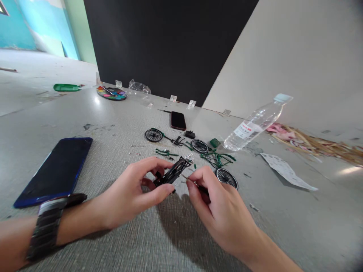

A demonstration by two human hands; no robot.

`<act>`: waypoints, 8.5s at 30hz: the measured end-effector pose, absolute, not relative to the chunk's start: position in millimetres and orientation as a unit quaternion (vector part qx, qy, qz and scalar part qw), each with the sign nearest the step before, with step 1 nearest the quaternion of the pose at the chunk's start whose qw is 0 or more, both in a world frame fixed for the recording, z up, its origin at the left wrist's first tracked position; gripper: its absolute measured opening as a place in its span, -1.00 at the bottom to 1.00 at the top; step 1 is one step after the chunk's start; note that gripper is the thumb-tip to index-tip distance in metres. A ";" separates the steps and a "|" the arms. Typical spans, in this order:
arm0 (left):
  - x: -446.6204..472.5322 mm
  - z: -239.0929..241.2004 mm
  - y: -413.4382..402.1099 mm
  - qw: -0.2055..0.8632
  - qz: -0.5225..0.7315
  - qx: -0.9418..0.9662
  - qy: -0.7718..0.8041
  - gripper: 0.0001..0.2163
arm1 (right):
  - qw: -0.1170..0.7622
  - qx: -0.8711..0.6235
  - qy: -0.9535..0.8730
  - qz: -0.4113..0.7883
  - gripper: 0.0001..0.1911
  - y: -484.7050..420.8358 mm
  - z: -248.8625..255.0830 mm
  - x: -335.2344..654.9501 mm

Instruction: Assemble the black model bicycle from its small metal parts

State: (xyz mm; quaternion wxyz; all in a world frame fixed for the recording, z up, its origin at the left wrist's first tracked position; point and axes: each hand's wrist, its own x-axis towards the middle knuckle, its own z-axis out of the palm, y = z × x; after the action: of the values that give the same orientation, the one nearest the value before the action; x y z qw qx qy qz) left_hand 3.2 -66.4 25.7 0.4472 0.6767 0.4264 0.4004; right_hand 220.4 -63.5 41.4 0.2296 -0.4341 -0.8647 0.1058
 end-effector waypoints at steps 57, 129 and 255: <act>0.2 24.7 -65.0 0.430 0.387 0.702 0.415 -0.67 | 0.246 -0.511 -0.634 0.526 -0.68 -60.1 44.6 210.3; 3.8 22.3 -60.4 0.498 0.421 0.620 0.436 -0.68 | 0.172 -0.471 -0.865 0.009 -0.72 -60.6 41.4 222.9; 2.0 26.0 -63.8 0.425 0.333 0.724 0.430 -0.77 | 0.193 -0.461 -0.849 0.169 -0.76 -64.0 37.4 213.2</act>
State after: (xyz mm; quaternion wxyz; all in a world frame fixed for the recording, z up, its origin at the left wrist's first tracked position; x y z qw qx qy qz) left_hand 2.0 -63.8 26.0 0.4247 0.7237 0.4299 0.3334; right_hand 213.2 -64.0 37.4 0.1934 -0.4610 -0.8494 0.1693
